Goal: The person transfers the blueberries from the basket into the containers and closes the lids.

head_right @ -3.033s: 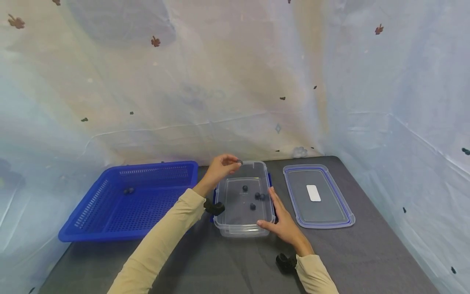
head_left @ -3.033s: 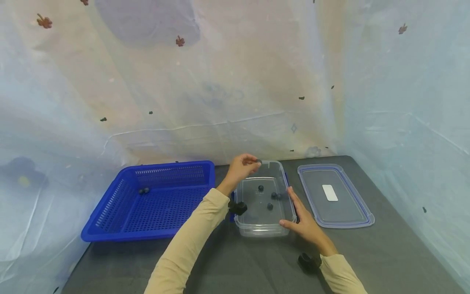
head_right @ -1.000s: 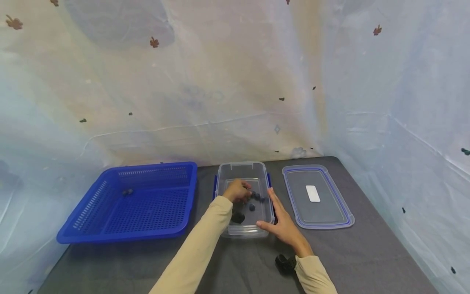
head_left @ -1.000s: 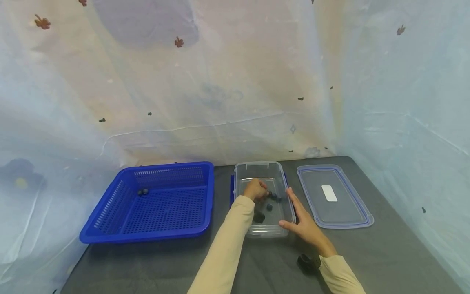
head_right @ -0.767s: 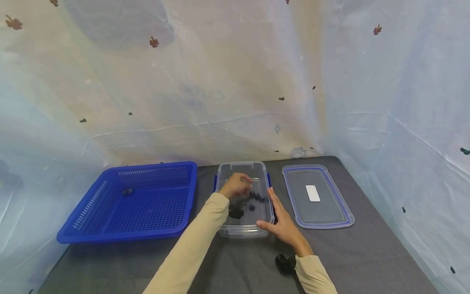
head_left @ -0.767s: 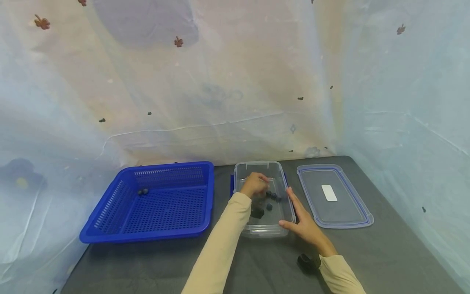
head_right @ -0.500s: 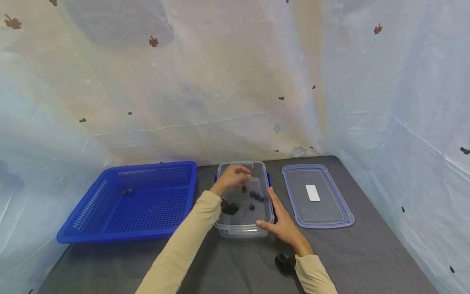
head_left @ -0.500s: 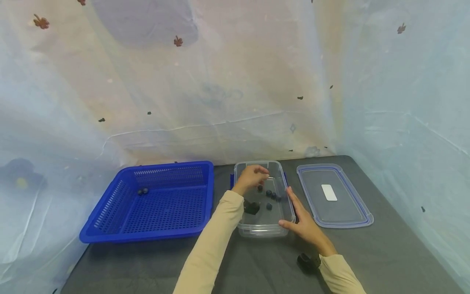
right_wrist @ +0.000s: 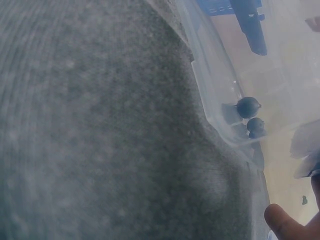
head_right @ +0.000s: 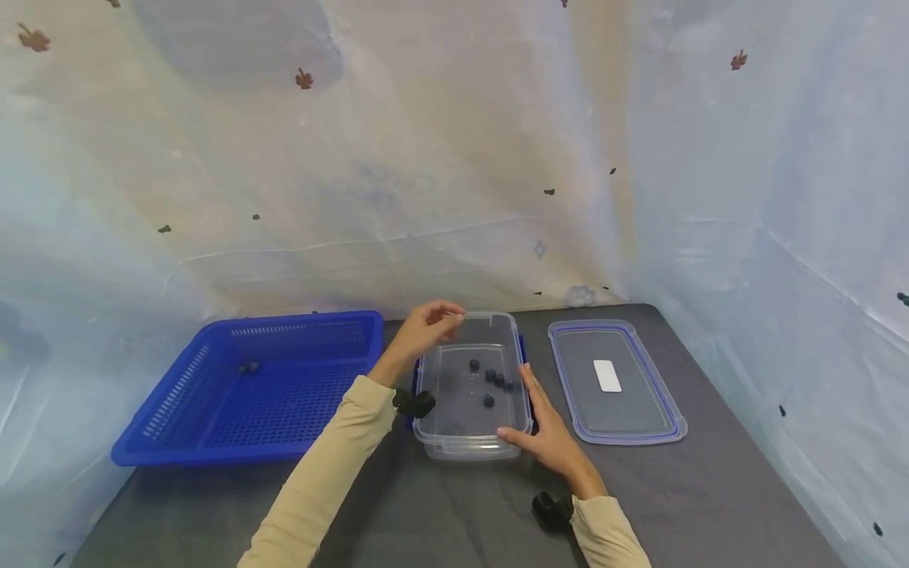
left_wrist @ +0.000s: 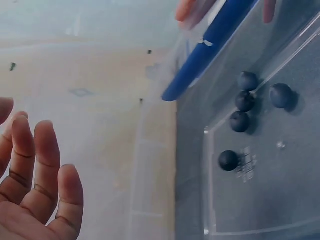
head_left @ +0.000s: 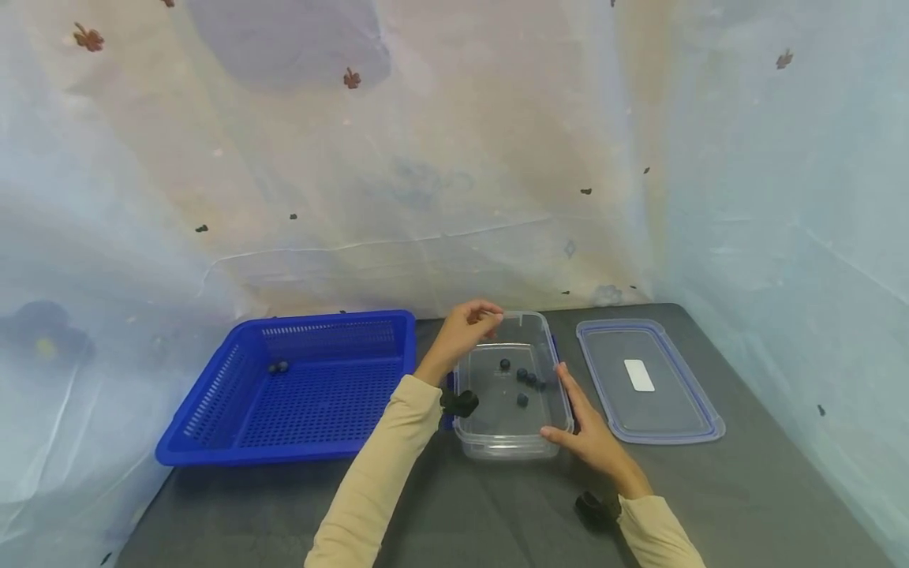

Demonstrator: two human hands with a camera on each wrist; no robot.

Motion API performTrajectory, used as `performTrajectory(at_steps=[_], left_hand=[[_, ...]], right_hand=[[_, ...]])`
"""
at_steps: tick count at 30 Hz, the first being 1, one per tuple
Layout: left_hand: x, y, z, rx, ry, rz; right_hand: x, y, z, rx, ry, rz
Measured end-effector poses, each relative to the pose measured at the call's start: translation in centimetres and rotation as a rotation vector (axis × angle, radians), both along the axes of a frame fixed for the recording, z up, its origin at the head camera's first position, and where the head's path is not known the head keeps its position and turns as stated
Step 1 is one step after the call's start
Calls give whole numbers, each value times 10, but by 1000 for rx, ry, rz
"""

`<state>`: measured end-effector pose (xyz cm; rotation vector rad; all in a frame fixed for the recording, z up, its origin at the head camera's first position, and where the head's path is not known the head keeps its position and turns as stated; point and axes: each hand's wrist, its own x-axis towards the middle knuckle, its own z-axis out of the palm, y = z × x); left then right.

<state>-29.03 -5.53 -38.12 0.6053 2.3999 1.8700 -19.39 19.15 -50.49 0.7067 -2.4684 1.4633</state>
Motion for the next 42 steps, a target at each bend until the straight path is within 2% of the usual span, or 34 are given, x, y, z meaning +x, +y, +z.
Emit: performTrajectory(at_steps=[2, 4, 7, 9, 15, 25, 30, 37, 42], left_hand=[[9, -4, 12, -8, 18, 5], [11, -9, 16, -7, 44, 16], [14, -18, 21, -22, 86, 37], [10, -25, 17, -35, 125, 63], [18, -48, 27, -39, 227, 123], [29, -92, 46, -8, 298, 269], [30, -121, 47, -10, 313, 359], [32, -165, 45, -35, 326, 519], [34, -188, 41, -36, 339, 635]], right_hand=[[0, 1, -1, -4, 0, 0], [0, 1, -1, -5, -1, -3], [-1, 1, 0, -5, -9, 0], [-1, 1, 0, -5, -15, 0], [-4, -1, 0, -5, -17, 17], [-9, -2, 4, 8, 1, 27], [-8, -1, 3, 12, -5, 29], [-5, 0, 2, 10, -10, 21], [-1, 2, 1, 8, -13, 5]])
